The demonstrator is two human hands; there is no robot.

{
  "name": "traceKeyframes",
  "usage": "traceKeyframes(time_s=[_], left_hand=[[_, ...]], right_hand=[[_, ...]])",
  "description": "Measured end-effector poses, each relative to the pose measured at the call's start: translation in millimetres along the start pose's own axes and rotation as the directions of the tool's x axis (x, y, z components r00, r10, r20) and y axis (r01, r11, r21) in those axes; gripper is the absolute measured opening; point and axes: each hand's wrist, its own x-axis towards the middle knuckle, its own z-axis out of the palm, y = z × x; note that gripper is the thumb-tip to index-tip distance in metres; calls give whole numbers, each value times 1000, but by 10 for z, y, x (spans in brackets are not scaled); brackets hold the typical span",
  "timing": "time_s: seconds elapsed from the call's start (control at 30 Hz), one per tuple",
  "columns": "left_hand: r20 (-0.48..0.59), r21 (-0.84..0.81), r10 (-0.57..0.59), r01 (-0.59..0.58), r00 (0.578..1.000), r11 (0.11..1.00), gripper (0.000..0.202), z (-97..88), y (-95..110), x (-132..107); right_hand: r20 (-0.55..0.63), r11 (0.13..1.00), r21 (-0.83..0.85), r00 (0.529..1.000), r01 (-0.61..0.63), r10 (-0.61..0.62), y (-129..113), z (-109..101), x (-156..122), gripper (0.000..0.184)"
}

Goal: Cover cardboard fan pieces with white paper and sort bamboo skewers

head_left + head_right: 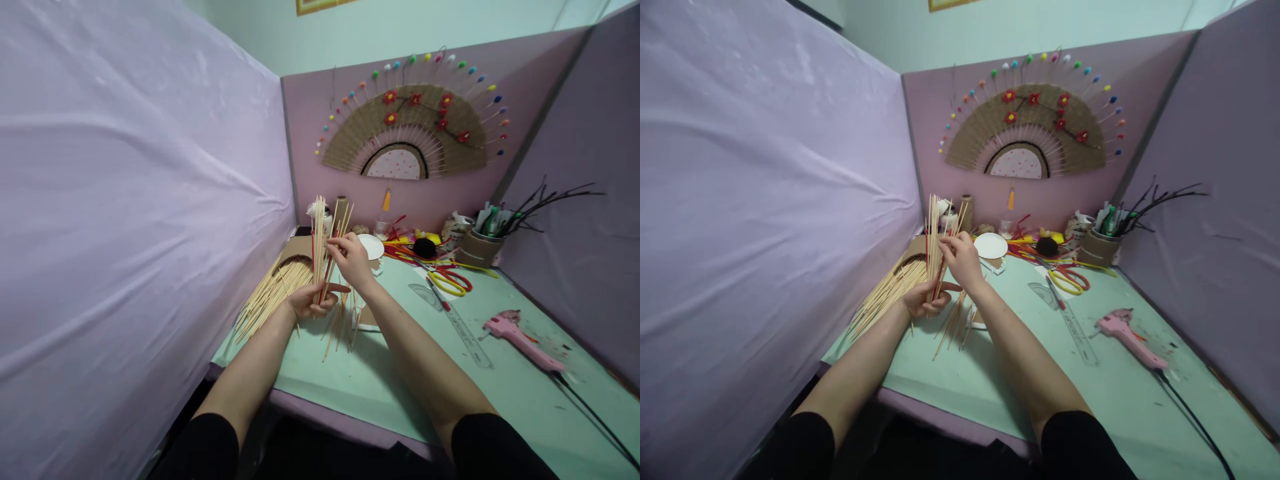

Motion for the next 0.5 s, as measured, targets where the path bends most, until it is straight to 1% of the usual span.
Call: traceKeyframes(time_s=[0.13, 0.23, 0.37, 0.5], left_hand=[[-17, -3, -20, 20, 1000, 1000, 64, 0, -10, 19], [-43, 3, -29, 30, 999, 1000, 66, -6, -9, 19], [-31, 19, -46, 46, 998, 999, 68, -10, -10, 13], [-43, 55, -64, 66, 997, 996, 69, 1, -10, 17]], right_hand=[[23, 992, -112, 998, -54, 57, 57, 36, -14, 21], [70, 980, -162, 989, -117, 130, 83, 35, -9, 22], [141, 969, -153, 966, -196, 218, 107, 37, 8, 21], [117, 964, -95, 958, -250, 260, 101, 56, 19, 21]])
